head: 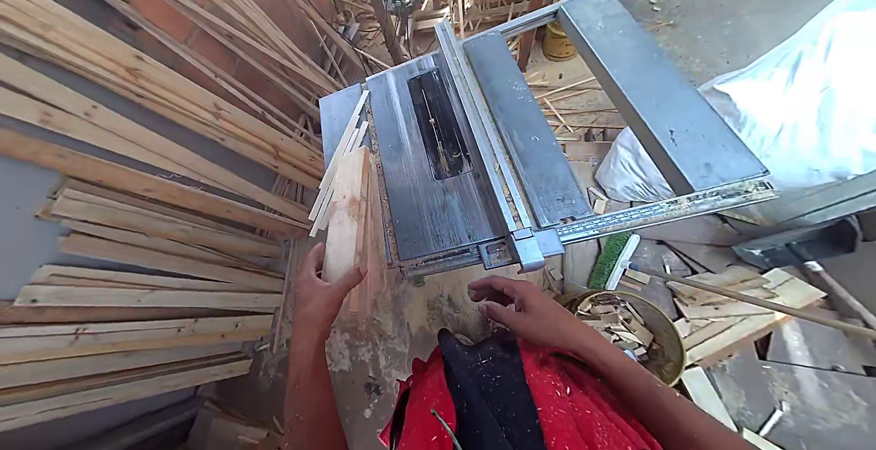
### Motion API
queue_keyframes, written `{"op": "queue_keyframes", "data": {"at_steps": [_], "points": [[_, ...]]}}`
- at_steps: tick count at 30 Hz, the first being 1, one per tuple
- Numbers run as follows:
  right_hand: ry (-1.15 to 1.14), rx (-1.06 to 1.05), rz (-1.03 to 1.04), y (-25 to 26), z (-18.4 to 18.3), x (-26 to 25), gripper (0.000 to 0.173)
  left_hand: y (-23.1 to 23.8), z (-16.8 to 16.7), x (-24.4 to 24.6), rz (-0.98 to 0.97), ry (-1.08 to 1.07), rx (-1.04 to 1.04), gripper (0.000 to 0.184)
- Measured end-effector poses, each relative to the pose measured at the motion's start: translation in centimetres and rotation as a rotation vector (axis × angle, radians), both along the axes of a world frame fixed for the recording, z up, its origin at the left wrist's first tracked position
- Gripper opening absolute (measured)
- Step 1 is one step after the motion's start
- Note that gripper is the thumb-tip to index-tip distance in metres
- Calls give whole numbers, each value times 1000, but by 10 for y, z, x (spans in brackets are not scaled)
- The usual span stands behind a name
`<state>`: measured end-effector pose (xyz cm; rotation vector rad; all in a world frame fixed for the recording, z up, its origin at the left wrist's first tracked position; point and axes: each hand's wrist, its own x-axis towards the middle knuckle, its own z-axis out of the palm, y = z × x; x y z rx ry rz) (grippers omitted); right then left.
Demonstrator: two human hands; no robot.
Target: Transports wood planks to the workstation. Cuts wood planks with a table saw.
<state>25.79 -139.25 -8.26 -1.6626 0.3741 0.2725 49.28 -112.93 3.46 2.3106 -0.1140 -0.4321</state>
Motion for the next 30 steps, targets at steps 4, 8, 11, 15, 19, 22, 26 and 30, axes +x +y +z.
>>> {"op": "queue_keyframes", "data": {"at_steps": [4, 8, 11, 15, 19, 22, 26, 30], "points": [[-28, 279, -113, 29, 39, 6, 34, 2, -3, -51, -33, 282, -446, 95], [-18, 456, -207, 62, 57, 11, 44, -11, -43, -111, -70, 360, -701, 64], [44, 560, -406, 89, 58, 8, 43, -21, -67, -149, -131, 274, -633, 57], [204, 680, -792, 119, 38, 4, 41, -13, -76, -177, -310, 158, -478, 71], [171, 848, -717, 123, 23, -4, 52, -10, -86, -184, -440, 159, -514, 74], [179, 740, -718, 117, 22, 1, 53, -10, -90, -180, -399, 252, -586, 69], [121, 345, -699, 96, 30, 10, 48, -5, -90, -167, -391, 362, -575, 66], [87, -212, -203, 48, 25, -5, 43, -5, -123, -168, -295, 488, -707, 65]]}}
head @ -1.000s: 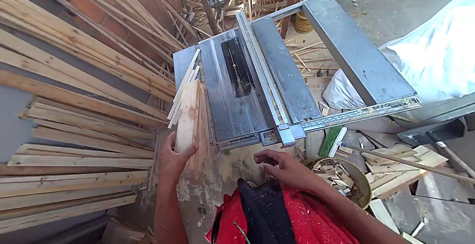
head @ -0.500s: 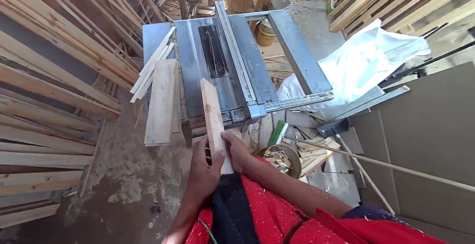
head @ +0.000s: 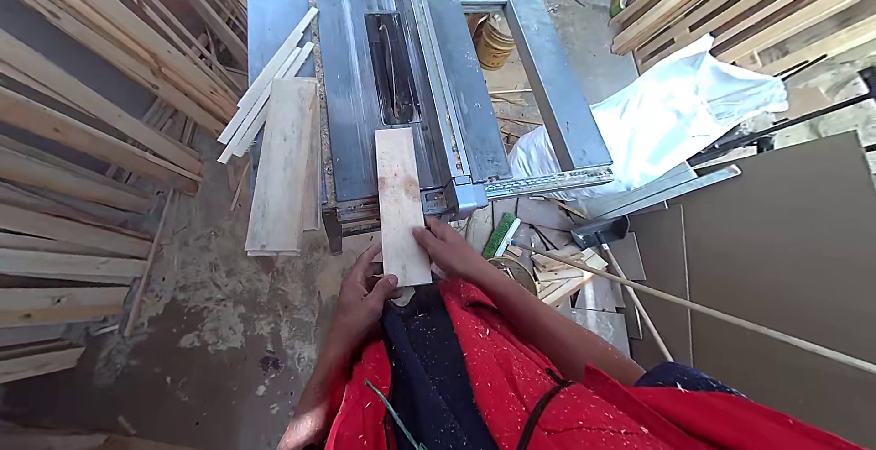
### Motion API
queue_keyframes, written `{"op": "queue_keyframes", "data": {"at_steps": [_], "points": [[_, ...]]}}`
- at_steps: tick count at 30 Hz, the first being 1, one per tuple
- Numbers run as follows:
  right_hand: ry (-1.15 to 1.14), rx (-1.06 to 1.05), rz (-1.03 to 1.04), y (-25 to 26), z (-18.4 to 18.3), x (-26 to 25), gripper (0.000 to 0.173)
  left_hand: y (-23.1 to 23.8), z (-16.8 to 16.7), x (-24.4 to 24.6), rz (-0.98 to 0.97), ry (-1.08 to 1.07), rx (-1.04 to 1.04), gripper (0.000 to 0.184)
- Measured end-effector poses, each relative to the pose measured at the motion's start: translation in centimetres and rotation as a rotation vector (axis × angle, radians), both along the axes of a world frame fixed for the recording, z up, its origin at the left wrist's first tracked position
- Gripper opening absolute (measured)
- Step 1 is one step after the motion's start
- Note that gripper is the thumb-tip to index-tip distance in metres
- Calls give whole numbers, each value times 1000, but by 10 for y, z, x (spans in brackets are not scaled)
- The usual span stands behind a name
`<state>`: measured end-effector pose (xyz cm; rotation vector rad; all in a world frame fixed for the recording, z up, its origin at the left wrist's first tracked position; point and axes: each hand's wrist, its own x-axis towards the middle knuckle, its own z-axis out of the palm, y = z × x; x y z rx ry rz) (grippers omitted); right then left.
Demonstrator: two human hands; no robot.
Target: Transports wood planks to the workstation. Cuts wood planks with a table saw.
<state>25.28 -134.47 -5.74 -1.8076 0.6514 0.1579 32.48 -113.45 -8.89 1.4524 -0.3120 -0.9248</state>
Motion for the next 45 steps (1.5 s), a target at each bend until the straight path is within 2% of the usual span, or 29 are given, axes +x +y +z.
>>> {"op": "queue_keyframes", "data": {"at_steps": [1, 3, 4, 6, 9, 11, 16, 21, 23, 26, 30, 34, 37, 40, 43, 45], "points": [[64, -272, 136, -8, 7, -5, 45, -5, -22, 1, 34, 5, -4, 64], [75, -726, 272, -16, 17, -17, 48, -20, -61, 3, 80, -19, 17, 61], [23, -855, 325, -19, 18, -22, 52, -27, -69, 1, 96, -12, 12, 59], [-66, -959, 487, -27, 13, -26, 65, -43, -72, -2, 101, -3, -26, 56], [40, -937, 720, -41, -1, -17, 96, -67, -65, 1, 50, -17, -59, 56], [92, -953, 752, -52, -8, -12, 105, -79, -65, 2, 8, -26, -65, 58], [178, -1139, 808, -67, 0, 0, 100, -112, -63, 4, -11, -66, -66, 52], [211, -1243, 855, -73, 15, 26, 111, -125, -65, 14, 5, -60, -34, 47], [213, -1271, 860, -75, 17, 30, 113, -121, -70, 18, -62, -107, -25, 53], [236, -1284, 858, -73, 22, 35, 114, -111, -80, 24, -237, -409, 93, 85], [224, -1300, 828, -73, 22, 38, 116, -107, -84, 31, -206, -910, 313, 65], [190, -1304, 799, -85, 20, 52, 116, -108, -51, 47, -244, -1172, 443, 66], [182, -1279, 766, -105, 16, 74, 119, -124, -26, 69, -257, -1225, 503, 67], [189, -1261, 737, -128, 18, 101, 121, -144, -18, 92, -156, -1239, 518, 63], [244, -1262, 762, -144, 24, 133, 131, -163, -3, 110, -93, -1097, 555, 67], [236, -1274, 788, -154, 24, 145, 132, -171, 1, 116, -68, -1027, 585, 65]]}}
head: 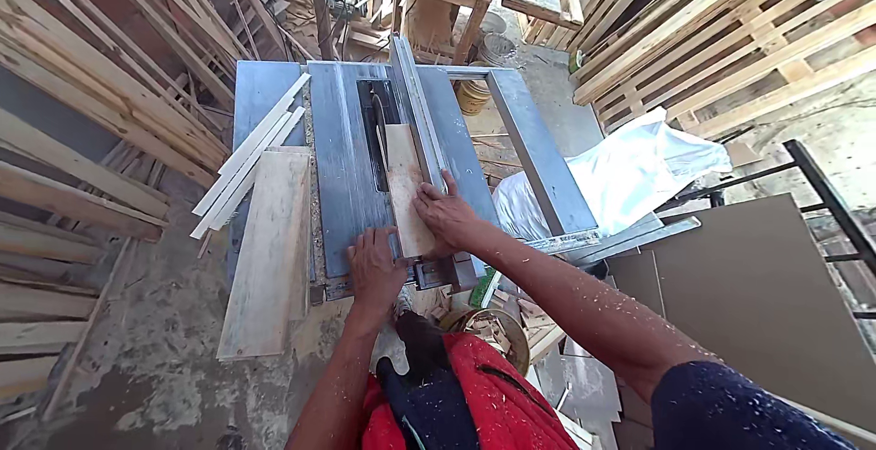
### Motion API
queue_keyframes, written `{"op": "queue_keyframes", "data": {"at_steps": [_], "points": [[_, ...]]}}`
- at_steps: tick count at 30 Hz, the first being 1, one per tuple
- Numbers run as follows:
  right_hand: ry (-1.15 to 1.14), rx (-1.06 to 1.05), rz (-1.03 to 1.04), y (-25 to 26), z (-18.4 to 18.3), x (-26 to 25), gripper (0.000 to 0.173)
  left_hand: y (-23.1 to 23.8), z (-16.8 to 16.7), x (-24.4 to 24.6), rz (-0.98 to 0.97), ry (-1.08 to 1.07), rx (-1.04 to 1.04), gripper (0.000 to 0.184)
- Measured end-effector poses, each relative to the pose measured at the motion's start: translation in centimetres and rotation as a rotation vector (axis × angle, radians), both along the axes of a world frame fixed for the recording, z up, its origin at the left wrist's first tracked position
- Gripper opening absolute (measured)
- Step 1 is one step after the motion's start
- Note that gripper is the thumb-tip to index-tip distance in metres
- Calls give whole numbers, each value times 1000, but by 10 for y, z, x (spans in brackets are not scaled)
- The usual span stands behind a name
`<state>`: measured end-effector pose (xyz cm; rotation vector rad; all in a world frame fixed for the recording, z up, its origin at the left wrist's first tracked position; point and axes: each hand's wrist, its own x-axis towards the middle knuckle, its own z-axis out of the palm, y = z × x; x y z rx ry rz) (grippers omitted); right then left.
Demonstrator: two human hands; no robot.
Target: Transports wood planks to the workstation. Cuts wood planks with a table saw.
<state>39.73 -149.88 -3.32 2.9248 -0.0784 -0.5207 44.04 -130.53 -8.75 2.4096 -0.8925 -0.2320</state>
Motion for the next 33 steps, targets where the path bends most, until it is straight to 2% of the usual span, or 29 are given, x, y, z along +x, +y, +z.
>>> {"op": "queue_keyframes", "data": {"at_steps": [4, 8, 13, 18, 22, 26, 28, 33], "points": [[-47, -1, 15, -22, -5, 24, 129, -15, 1, 18, 96, 20, -64, 63], [-28, -35, 17, -43, -1, 59, 130, -14, 5, 47, 100, 24, -208, 59], [-27, -42, 36, -73, -2, 99, 127, 8, -25, 48, 153, 21, -374, 33], [-12, -63, 24, -104, 0, 150, 127, 5, -39, 49, 152, -98, -398, 24], [-41, -59, -11, -140, -4, 201, 114, 7, -40, 49, 128, -165, -418, 22], [31, -96, 44, -173, 0, 257, 111, 1, -63, 55, 182, -136, -387, 18], [42, -123, 96, -186, 2, 281, 101, -9, -81, 63, 174, -106, -360, 19], [41, -176, 181, -201, 10, 331, 53, -15, -87, 74, 174, -141, -422, 19]]}}
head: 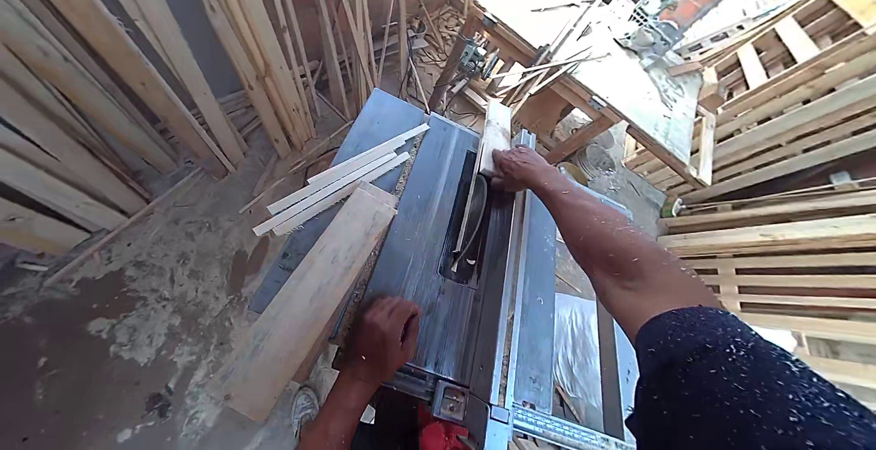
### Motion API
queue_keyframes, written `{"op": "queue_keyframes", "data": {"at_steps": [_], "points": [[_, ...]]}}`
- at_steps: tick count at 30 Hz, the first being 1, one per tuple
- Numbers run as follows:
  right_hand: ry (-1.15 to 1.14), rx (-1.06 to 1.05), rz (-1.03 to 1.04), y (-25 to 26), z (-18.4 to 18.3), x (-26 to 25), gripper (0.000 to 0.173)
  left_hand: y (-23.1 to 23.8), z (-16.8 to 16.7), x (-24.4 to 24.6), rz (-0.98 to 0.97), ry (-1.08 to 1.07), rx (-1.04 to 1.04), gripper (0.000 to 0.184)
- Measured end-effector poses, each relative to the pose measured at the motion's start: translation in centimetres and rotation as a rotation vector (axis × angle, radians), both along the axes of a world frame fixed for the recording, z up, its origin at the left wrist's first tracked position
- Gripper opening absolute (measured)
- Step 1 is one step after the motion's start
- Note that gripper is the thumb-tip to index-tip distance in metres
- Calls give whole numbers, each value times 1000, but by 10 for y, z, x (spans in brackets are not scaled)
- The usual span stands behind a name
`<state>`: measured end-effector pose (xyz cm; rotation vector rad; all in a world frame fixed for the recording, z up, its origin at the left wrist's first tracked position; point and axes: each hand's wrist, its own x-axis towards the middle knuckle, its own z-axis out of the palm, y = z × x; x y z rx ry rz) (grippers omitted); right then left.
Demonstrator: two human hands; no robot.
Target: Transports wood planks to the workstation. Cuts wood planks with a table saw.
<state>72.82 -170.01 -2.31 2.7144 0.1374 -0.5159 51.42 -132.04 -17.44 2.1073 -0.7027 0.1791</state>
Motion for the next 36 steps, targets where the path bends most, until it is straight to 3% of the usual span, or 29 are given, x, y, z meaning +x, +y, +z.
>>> {"op": "queue_keyframes", "data": {"at_steps": [2, 4, 8, 10, 15, 18, 22, 25, 28, 30, 32, 34, 36], "points": [[-66, 44, -90, 3, 11, 6, 36, 1, -2, -1, 6, 3, 4, 19], [-185, 108, -201, 4, 28, 7, 32, 1, -6, -4, 23, 2, 25, 19], [-378, 216, -217, -10, 64, -15, 32, 9, 5, -11, 70, -75, 25, 18], [-502, 306, -266, -6, 84, -60, 38, 23, 32, -22, 28, -109, 7, 19], [-838, 398, -359, 15, 108, -235, 45, 30, 40, -23, -20, -143, 22, 23], [-908, 388, -462, 54, 89, -352, 49, 35, 44, -24, -79, -84, 89, 20], [-910, 390, -482, 122, 28, -464, 51, 47, 69, -44, -205, -52, 65, 17], [-808, 419, -316, 162, -33, -508, 47, 79, 102, -85, -280, -187, 93, 18], [-650, 548, -196, 186, -74, -510, 41, 127, 124, -94, -122, -326, 115, 17], [-597, 692, -213, 186, -84, -508, 45, 162, 145, -82, 66, -285, 265, 29], [-632, 802, -288, 186, -80, -506, 47, 191, 165, -62, 196, -58, 473, 61], [-714, 820, -334, 192, -72, -505, 44, 207, 165, -44, 262, 165, 610, 92], [-862, 826, -352, 205, -61, -500, 37, 213, 159, -35, 278, 257, 654, 104]]}}
